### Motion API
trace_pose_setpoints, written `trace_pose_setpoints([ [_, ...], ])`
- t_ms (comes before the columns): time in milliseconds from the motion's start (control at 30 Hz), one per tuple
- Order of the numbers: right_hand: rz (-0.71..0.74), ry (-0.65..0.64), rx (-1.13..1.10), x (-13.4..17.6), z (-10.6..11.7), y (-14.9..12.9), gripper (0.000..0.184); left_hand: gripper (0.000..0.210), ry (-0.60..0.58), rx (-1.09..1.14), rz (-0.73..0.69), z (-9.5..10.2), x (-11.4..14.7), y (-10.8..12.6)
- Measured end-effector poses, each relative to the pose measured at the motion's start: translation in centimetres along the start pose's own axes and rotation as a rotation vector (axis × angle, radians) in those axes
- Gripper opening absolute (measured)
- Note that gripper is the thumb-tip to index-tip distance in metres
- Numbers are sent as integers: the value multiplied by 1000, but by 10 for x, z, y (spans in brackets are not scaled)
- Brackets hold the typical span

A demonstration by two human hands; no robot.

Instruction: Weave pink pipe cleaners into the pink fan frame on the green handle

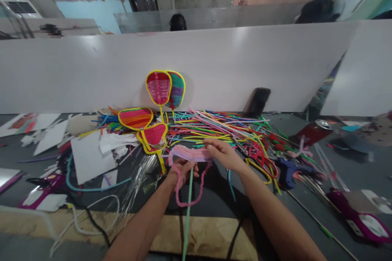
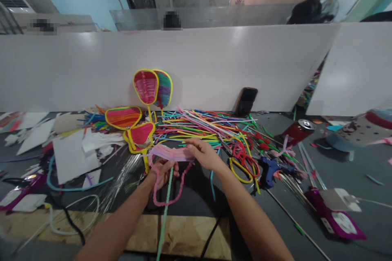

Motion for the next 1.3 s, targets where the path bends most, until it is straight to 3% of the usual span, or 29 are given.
trace_pose_setpoints([
  [100,-57,29,-135,-5,3,17,45,40,52,17,-30,14,-4,11],
  [200,-137,-1,-211,-8,-7,29,48,39,61,-8,-46,20,-4,17],
  [333,-194,-107,-215,-8,-21,27,39,37,8,-106,-54,13,-2,25],
  [467,-191,-89,-164,-1,-8,22,37,26,-62,-278,-56,15,3,49],
  [600,-203,-34,-67,8,2,36,35,13,-18,-616,-77,44,23,87],
  [667,-201,4,7,9,5,45,31,25,47,-1052,-179,55,40,112],
  [700,-196,32,50,10,7,49,29,31,26,-1207,-222,52,49,116],
  [800,-176,132,184,17,19,52,30,37,-95,-1440,-362,31,77,107],
  [933,-157,217,348,46,45,44,33,36,-282,-1517,-553,3,106,71],
  [1067,-203,292,519,88,76,41,32,41,-230,-1528,-557,13,118,55],
  [1200,-289,410,728,123,106,43,31,43,-98,-1409,-490,28,118,65],
  [1300,-336,456,867,136,119,41,32,40,-45,-1283,-454,25,108,77],
])
Point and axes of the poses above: each hand's wrist, its own x-axis away from the middle knuckle, its own z-axis out of the back of the hand, y = z × x, the point moved 10 cm from there along -x, towards the middle knuckle, and after that the axes turned 9 degrees about -z, right-handed, at the moved point
